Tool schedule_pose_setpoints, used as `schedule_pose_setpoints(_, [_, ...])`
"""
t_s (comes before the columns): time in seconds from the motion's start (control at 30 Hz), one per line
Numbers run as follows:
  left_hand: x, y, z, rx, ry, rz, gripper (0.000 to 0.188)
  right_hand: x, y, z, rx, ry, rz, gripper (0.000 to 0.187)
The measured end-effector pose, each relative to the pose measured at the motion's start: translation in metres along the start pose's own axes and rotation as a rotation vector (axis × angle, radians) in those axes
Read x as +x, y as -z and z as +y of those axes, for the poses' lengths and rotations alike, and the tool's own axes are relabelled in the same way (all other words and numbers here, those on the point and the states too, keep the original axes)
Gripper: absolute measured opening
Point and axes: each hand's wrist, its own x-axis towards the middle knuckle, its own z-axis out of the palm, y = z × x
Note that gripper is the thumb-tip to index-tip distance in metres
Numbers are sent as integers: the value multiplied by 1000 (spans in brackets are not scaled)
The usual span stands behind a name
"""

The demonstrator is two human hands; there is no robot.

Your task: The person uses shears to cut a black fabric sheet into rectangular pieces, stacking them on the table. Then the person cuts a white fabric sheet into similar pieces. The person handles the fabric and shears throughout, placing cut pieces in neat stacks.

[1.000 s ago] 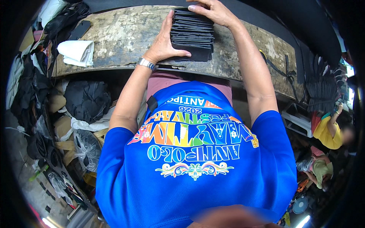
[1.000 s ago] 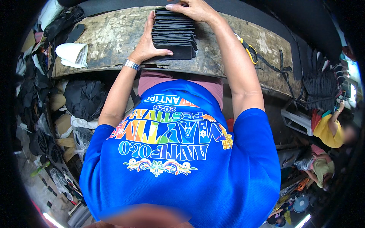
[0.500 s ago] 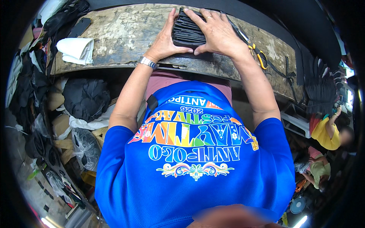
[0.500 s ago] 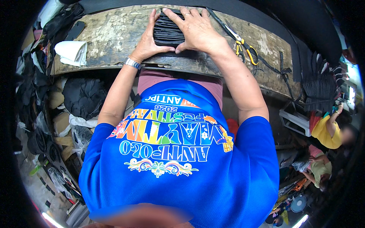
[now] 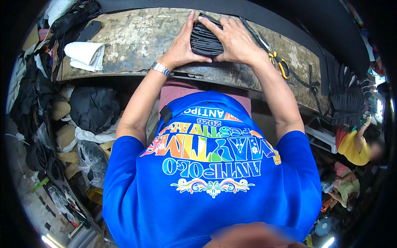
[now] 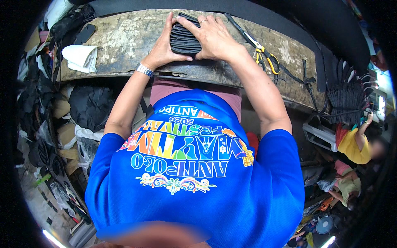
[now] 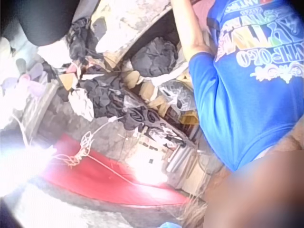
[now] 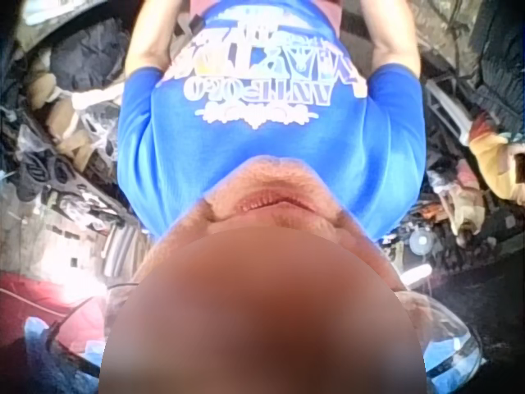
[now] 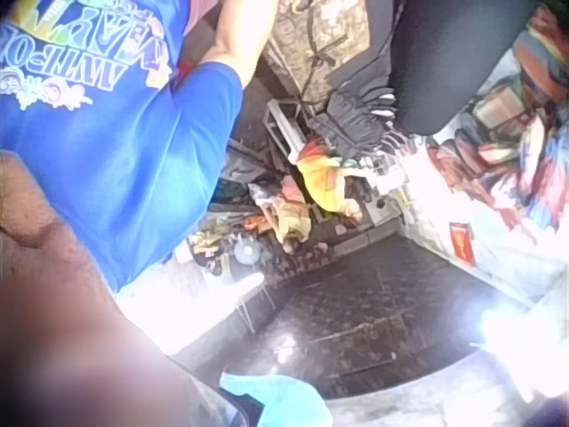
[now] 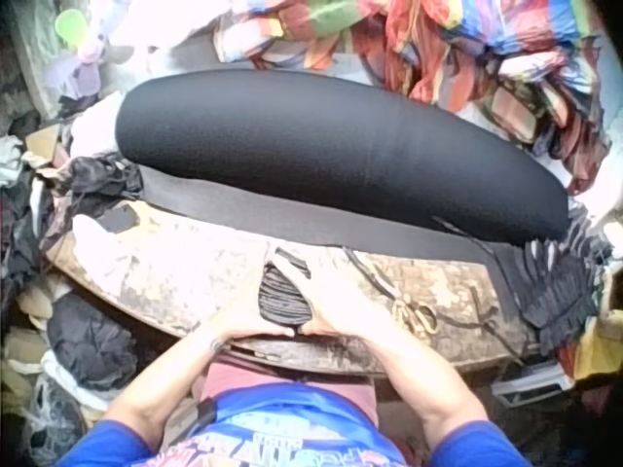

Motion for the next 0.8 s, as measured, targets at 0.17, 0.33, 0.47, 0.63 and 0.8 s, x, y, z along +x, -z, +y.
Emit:
schedule_pose_setpoints(0.17, [2, -4, 0, 97, 13, -19, 146, -1, -2, -2, 5, -16, -6, 117])
schedule_pose_setpoints(0.33, [2, -8, -6, 58, 60, -59, 147, 0, -11, 8, 101, -14, -13, 116])
schedule_pose_setpoints(0.47, [5, 15, 9, 47, 11, -97, 146, 4, 7, 3, 205, -84, -234, 119])
schedule_pose_setpoints(0.63, [8, 42, 37, -46, -11, -159, 151, 13, 37, -3, 394, -7, -348, 128])
schedule_pose_setpoints(0.8, [-2, 41, 47, -117, 77, -132, 148, 24, 30, 3, 455, 116, -393, 130])
